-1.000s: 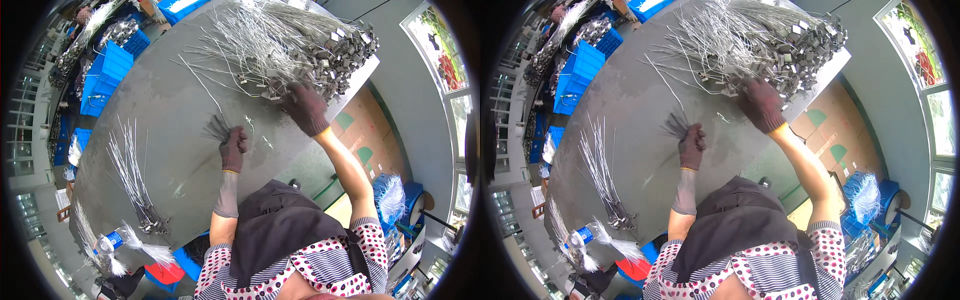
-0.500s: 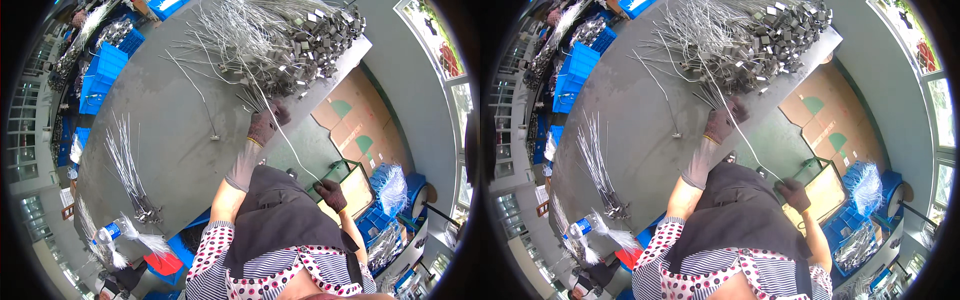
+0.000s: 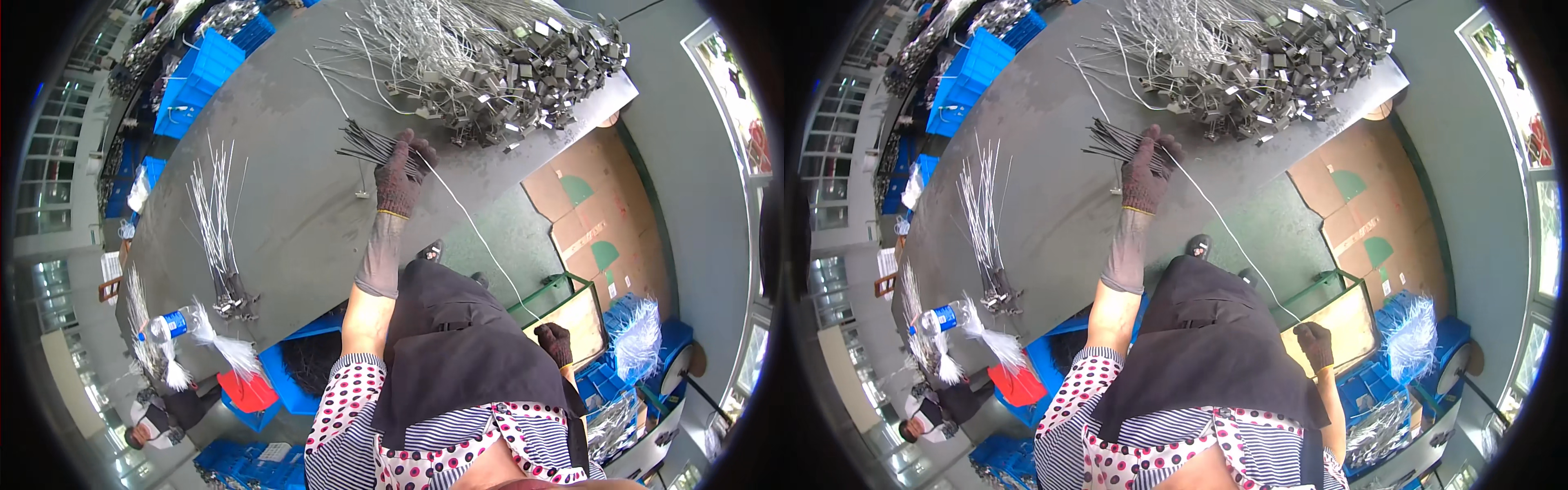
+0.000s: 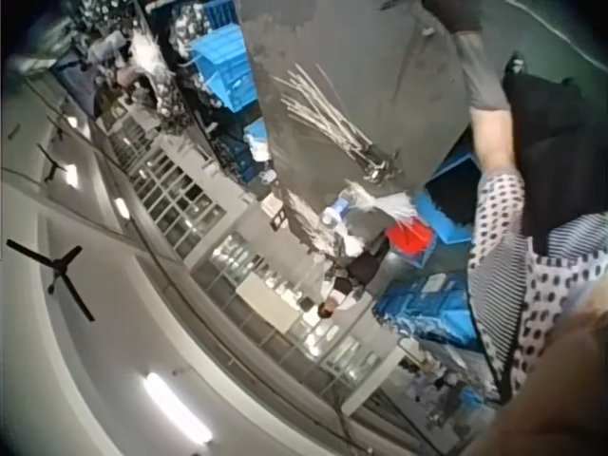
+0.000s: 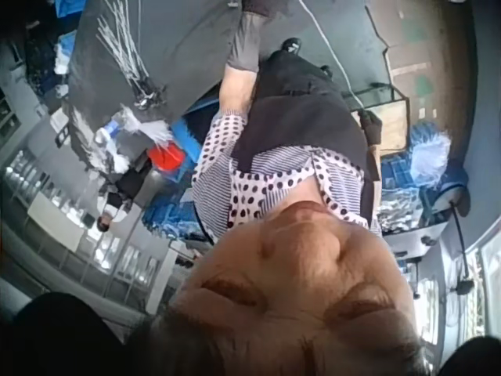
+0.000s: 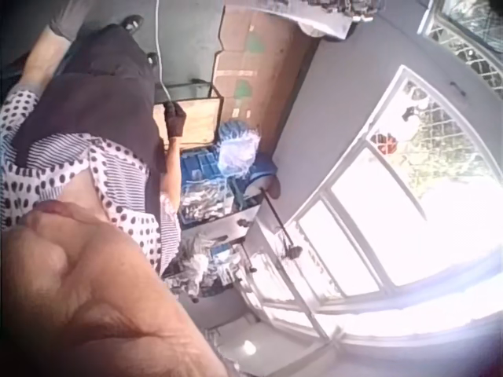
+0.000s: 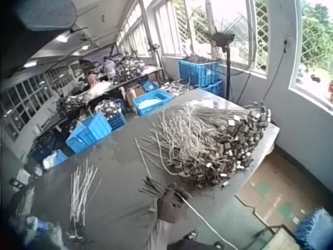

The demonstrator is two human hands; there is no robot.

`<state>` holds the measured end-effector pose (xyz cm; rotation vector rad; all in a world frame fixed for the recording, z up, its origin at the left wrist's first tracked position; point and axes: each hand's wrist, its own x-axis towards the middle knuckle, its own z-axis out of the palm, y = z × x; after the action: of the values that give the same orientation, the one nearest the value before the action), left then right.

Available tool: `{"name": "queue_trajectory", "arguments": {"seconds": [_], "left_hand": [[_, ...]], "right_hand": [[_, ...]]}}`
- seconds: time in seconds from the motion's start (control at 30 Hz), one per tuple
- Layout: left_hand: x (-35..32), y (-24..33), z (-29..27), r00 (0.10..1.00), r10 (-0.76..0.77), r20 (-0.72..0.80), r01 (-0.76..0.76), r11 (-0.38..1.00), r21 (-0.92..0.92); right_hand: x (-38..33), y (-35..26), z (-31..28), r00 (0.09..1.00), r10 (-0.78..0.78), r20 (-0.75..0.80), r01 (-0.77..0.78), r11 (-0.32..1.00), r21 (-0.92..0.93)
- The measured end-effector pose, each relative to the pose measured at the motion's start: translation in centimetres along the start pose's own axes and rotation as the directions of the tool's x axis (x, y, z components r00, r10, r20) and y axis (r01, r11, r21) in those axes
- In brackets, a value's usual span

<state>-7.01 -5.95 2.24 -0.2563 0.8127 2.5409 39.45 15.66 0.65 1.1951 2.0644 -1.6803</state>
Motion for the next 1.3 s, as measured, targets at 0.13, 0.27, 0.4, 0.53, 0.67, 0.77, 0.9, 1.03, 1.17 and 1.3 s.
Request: {"name": "queue_trajectory", "arguments": {"seconds": [0.13,0.27,0.4,0.53,0.67,0.77,0.9,1.03,1.17,1.3], "left_hand": [[-1.2,0.7,-0.7,0.998,0.035,-0.058,-0.03,0.996,0.083],[-2.7,1.4,-2.5,0.996,0.006,-0.086,0.014,0.971,0.239],[-4.2,1.1,-3.8,0.996,-0.072,-0.06,0.086,0.96,0.268],[-3.6,-1.1,-6.4,0.968,-0.252,-0.024,0.253,0.965,0.067],[-3.3,2.0,-7.0,0.991,-0.132,-0.014,0.13,0.988,-0.082],[-2.5,3.9,-8.3,0.993,-0.103,0.066,0.112,0.982,-0.153],[-3.9,3.9,-7.0,0.974,-0.222,0.047,0.225,0.973,-0.062],[-6.1,2.1,-2.2,0.908,-0.42,0.009,0.381,0.832,0.403],[-5.7,1.0,-2.3,0.998,-0.001,-0.058,0.028,0.884,0.467],[-3.4,4.9,-1.8,0.996,0.024,-0.08,0.027,0.811,0.585]], "right_hand": [[1.2,1.1,-1.2,0.999,0.033,0.001,-0.033,0.998,-0.047],[2.6,-0.2,-1.4,0.997,-0.043,0.06,0.046,0.998,-0.042],[5.1,-2.2,-0.6,0.984,0.0,0.181,-0.002,1.0,0.012],[7.8,-6.0,1.9,0.942,-0.03,0.335,0.068,0.993,-0.101],[9.0,-6.8,3.7,0.892,-0.002,0.453,0.085,0.983,-0.162],[9.5,-8.0,4.7,0.883,-0.044,0.468,0.138,0.976,-0.167],[11.8,-10.5,8.2,0.9,-0.176,0.399,0.225,0.971,-0.079],[13.7,-17.7,14.1,0.957,-0.168,0.237,0.134,0.979,0.155],[12.2,-23.1,18.0,0.921,-0.117,0.37,0.077,0.99,0.122],[12.3,-23.9,19.0,0.875,0.011,0.484,-0.011,1.0,-0.003]]}}
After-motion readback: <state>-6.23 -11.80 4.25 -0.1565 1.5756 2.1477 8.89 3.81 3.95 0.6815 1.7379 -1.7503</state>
